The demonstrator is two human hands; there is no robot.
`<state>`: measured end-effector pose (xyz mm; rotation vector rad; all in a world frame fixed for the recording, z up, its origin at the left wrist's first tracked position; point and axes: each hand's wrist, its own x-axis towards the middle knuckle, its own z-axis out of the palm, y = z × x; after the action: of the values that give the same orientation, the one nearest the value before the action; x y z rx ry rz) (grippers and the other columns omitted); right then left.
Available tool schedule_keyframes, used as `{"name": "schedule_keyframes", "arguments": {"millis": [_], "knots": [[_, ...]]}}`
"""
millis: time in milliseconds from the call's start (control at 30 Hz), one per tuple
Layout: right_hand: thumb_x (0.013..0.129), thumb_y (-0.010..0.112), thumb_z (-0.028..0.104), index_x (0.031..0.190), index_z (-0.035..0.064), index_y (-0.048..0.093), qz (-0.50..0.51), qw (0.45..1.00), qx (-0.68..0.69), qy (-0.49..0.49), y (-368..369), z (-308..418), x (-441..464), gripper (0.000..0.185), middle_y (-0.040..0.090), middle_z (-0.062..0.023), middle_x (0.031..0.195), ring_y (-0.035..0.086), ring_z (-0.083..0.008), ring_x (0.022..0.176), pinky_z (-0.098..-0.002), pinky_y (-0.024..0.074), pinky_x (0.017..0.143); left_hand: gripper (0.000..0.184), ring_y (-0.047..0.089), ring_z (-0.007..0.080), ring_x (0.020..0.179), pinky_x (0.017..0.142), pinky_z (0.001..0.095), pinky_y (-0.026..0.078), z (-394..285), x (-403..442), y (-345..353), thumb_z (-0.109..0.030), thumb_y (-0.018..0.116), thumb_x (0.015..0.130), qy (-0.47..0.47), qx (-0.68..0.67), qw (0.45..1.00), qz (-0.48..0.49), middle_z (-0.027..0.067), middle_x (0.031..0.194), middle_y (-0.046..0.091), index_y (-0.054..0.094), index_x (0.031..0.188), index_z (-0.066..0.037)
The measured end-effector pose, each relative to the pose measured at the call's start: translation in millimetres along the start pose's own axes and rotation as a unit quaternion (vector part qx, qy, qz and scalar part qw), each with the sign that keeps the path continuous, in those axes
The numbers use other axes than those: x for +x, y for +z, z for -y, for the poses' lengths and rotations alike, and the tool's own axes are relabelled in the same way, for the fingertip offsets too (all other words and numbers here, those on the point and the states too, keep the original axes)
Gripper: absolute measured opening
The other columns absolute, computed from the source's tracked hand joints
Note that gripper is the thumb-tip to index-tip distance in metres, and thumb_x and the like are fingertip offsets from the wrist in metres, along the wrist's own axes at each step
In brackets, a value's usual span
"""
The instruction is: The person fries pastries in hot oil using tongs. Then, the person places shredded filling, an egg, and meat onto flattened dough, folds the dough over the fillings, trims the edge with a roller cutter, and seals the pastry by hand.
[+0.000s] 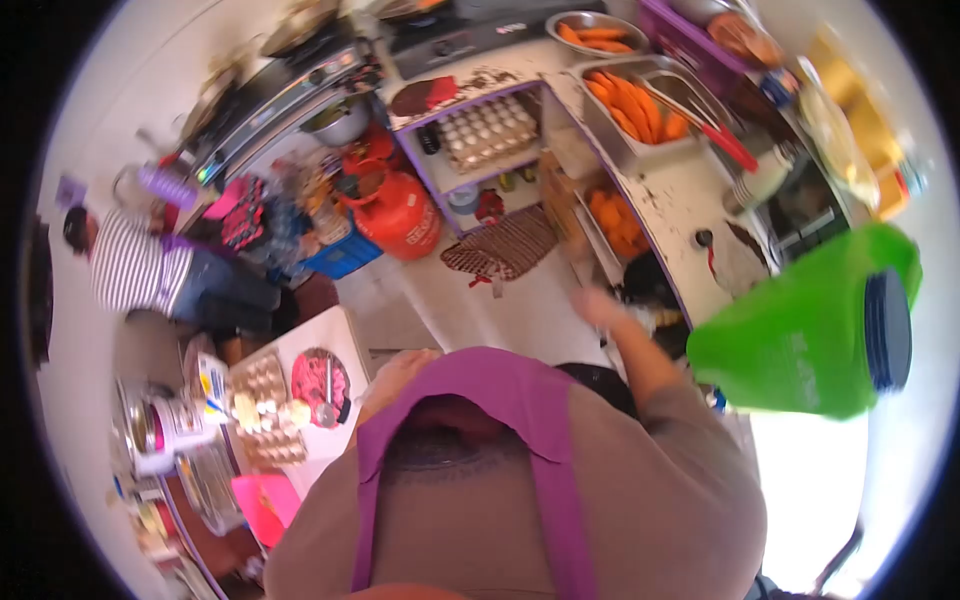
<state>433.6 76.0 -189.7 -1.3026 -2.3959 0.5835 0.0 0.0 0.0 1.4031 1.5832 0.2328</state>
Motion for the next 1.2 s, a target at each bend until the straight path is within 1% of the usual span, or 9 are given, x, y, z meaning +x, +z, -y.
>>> {"name": "schedule_keyframes", "arguments": {"millis": [33,100,200,333,467,667,833,1000,1200], "knots": [[0.087,0.053,0.022,0.081,0.0036,0.062,0.007,0.999,-0.011,0.044,-48.2,16.2,35.8,0.021,0.064,-0.018,0.082,0.061,-0.0366,0.075,-0.0461,0.0504,0.069,0.049,0.062,0.0158,0.074,0.071,0.0295,0.049,43.6,22.3,-1.6,-0.045,0.049,0.098,0.022,-0.062,0.998,-0.005,0.0078,0.081,0.065,0.068,0.106,0.0],[0.087,0.05,0.021,0.088,0.0056,0.065,-0.072,0.946,-0.019,0.314,-156.2,70.6,95.3,0.021,0.066,-0.0212,0.089,0.064,-0.0387,0.087,-0.0473,0.0504,0.078,0.046,0.061,0.0144,0.072,0.067,0.0283,0.048,81.8,41.7,-11.5,-0.042,0.052,0.097,0.042,-0.12,0.991,-0.044,0.0066,0.08,0.065,0.066,0.108,0.0],[0.084,0.05,0.018,0.102,0.0092,0.066,-0.298,0.886,-0.082,0.346,-268.5,80.7,122.7,0.026,0.066,-0.0228,0.101,0.063,-0.0377,0.101,-0.0466,0.0498,0.086,0.041,0.06,0.0125,0.07,0.063,0.0272,0.047,79.5,60.5,-22.2,-0.037,0.054,0.097,0.036,-0.169,0.984,-0.043,0.0052,0.078,0.063,0.065,0.109,0.001],[0.083,0.054,0.018,0.133,0.0178,0.051,-0.141,0.829,-0.303,0.448,-360.6,22.2,123.6,0.05,0.061,-0.0223,0.12,0.061,-0.0389,0.109,-0.0484,0.0496,0.092,0.037,0.059,0.011,0.07,0.062,0.0259,0.046,10.7,64.0,-34.5,-0.033,0.056,0.097,0.038,-0.127,0.987,-0.092,0.0043,0.078,0.062,0.064,0.109,0.001],[0.083,0.059,0.019,0.153,0.0272,0.02,-0.04,0.783,-0.332,0.524,-378.6,-81.3,109.2,0.08,0.051,-0.0242,0.135,0.056,-0.0386,0.12,-0.0492,0.0475,0.097,0.034,0.058,0.0113,0.069,0.062,0.0259,0.047,-25.6,109.4,-44.3,-0.031,0.057,0.096,0.034,-0.123,0.988,-0.087,0.0038,0.078,0.062,0.063,0.109,0.001],[0.078,0.063,0.016,0.154,0.0197,0.018,0.053,0.798,-0.286,0.528,-392.1,-144.7,102.6,0.088,0.061,-0.0262,0.12,0.059,-0.0406,0.113,-0.0475,0.0471,0.098,0.032,0.061,0.0127,0.076,0.068,0.0278,0.047,-77.9,189.9,-60.3,-0.028,0.052,0.098,0.043,-0.149,0.981,-0.12,0.0063,0.082,0.063,0.062,0.114,-0.002],[0.073,0.061,0.008,0.15,0.009,0.028,-0.013,0.877,-0.137,0.46,-417.1,-160.2,78.9,0.084,0.061,-0.0234,0.122,0.058,-0.0391,0.114,-0.0406,0.0454,0.096,0.029,0.058,0.0118,0.076,0.069,0.0269,0.048,-94.3,247.0,-70.7,-0.024,0.052,0.099,0.083,-0.217,0.961,-0.152,0.005,0.084,0.061,0.061,0.114,-0.001],[0.066,0.06,0.001,0.142,0.0054,0.041,-0.005,0.822,-0.161,0.546,-499.6,-36.5,115.0,0.078,0.063,-0.0163,0.112,0.061,-0.0283,0.109,-0.0328,0.0433,0.096,0.025,0.058,0.011,0.076,0.07,0.0262,0.048,-95.1,303.8,-87.0,-0.019,0.053,0.099,0.108,-0.265,0.938,-0.197,0.0041,0.085,0.061,0.061,0.113,0.0],[0.072,0.062,-0.004,0.146,0.0103,0.039,-0.207,0.852,-0.063,0.476,-511.6,11.5,184.8,0.078,0.057,-0.0127,0.123,0.058,-0.0231,0.107,-0.0305,0.0443,0.094,0.023,0.057,0.0104,0.077,0.071,0.0261,0.048,-108.6,407.4,-150.5,-0.014,0.054,0.098,0.207,-0.272,0.912,-0.227,0.0035,0.086,0.062,0.061,0.115,-0.001]]}}
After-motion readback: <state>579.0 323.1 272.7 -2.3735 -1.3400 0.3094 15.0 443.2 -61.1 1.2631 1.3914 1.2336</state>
